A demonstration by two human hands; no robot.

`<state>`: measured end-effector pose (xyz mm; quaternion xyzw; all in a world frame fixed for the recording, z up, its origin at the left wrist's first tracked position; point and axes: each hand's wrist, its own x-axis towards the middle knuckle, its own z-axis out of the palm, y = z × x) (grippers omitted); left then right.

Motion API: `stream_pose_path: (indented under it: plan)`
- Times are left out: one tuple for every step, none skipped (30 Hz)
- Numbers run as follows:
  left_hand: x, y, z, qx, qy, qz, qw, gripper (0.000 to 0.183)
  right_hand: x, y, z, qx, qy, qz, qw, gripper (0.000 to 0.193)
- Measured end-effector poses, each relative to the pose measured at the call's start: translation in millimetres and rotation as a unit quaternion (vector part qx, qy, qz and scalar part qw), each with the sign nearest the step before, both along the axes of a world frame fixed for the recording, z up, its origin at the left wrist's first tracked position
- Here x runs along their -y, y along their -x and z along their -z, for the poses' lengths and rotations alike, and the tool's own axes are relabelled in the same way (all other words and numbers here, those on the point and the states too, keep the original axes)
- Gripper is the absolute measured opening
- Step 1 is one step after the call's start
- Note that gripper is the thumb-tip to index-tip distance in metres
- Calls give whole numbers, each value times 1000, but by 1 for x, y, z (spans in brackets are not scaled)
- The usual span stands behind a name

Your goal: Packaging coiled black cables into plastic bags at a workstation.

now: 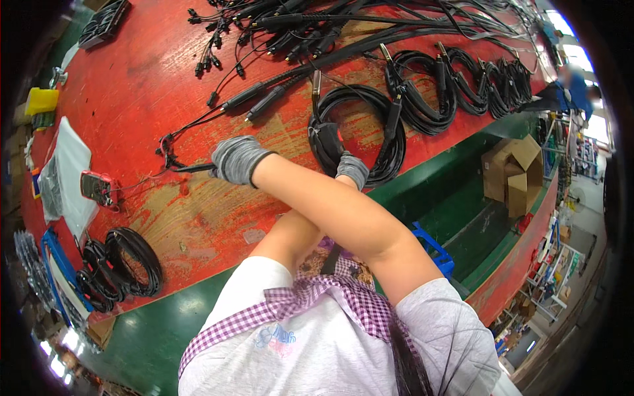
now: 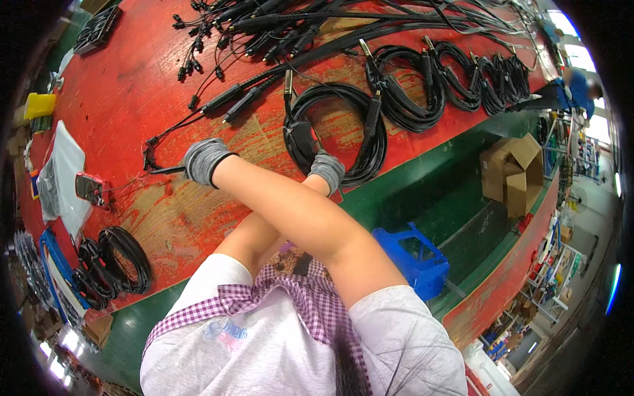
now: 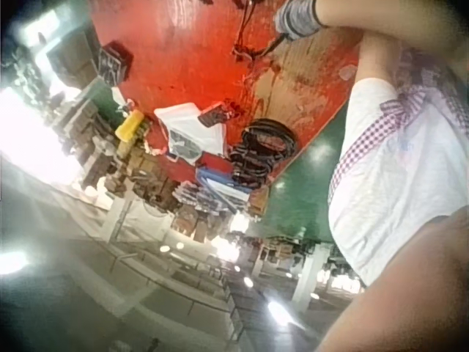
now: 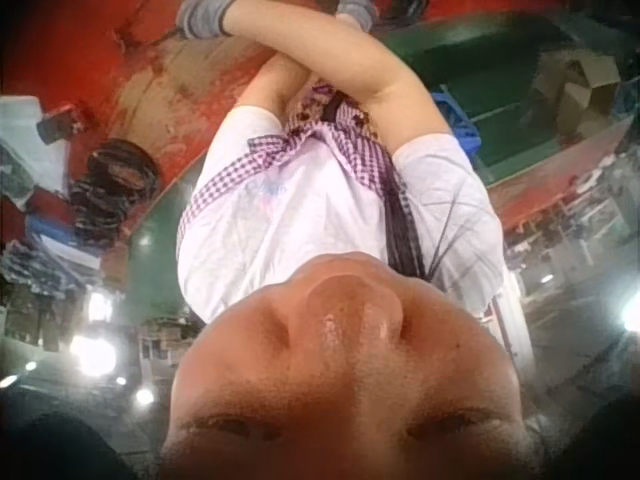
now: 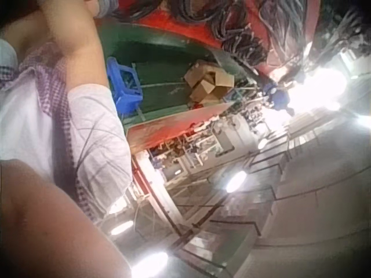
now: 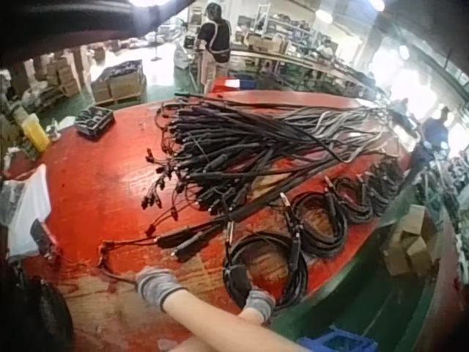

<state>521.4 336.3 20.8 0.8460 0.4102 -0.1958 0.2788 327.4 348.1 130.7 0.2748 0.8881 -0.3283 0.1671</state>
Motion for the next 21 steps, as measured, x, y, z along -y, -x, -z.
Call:
stream_pose_path:
  plan:
    - [1, -3, 9, 9, -7, -13, 1000, 31, -5, -4, -3, 8, 1, 1, 1000, 40]
    - [2, -4, 20, 18, -15, -26, 999, 31, -8, -6, 5, -1, -2, 5, 1000, 42]
    - [12, 7, 31, 20, -20, -52, 998, 31, -8, -2, 0, -9, -2, -8, 1000, 42]
    - [24, 14, 39, 24, -28, -75, 996, 30, -8, 0, -6, -13, -11, -14, 1000, 40]
    - [40, 22, 50, 26, -34, -104, 994, 30, -7, 4, -9, -19, -19, -25, 999, 39]
    - [60, 46, 64, 32, -40, -123, 991, 30, -8, 3, -9, -29, -26, -21, 999, 40]
    - [81, 79, 79, 37, -47, -142, 988, 30, -11, 4, -10, -40, -33, -18, 998, 42]
    - [127, 117, 90, 43, -53, -158, 985, 30, -13, 8, -7, -40, -44, -16, 998, 42]
    - [141, 125, 99, 49, -57, -183, 980, 30, -9, 12, -20, -54, -58, -29, 996, 47]
    - [136, 146, 43, -42, 33, -105, 993, 29, -11, 12, -22, -39, -43, -5, 998, 46]
    - [133, 173, -19, -136, 130, -29, 982, 28, -11, 19, -22, -28, -20, 13, 999, 45]
    - [154, 197, -21, -134, 107, -30, 985, 27, -6, 29, -20, -49, -11, 11, 999, 42]
    - [176, 220, -20, -130, 83, -32, 988, 26, 1, 37, -15, -86, -10, 27, 996, 39]
    - [192, 240, -32, -109, 67, -48, 991, 24, 5, 45, -10, -100, -11, 39, 994, 37]
    - [207, 261, -44, -88, 51, -65, 993, 23, 9, 53, -3, -113, -12, 52, 992, 36]
    - [227, 280, -35, -88, 53, -73, 992, 23, 14, 62, 4, -159, -28, 67, 985, 30]
    - [250, 298, -17, -124, 69, -67, 988, 22, 14, 73, 14, -179, -31, 84, 980, 26]
    - [269, 316, -6, -158, 86, -61, 982, 21, 16, 81, 20, -200, -44, 112, 972, 26]
    - [284, 334, -8, -158, 92, -71, 981, 21, 16, 87, 24, -221, -56, 140, 964, 25]
    - [298, 350, -11, -163, 90, -72, 980, 21, 13, 91, 27, -253, -70, 162, 951, 26]
    - [313, 366, -15, -168, 88, -73, 979, 21, 8, 93, 30, -285, -82, 183, 937, 27]
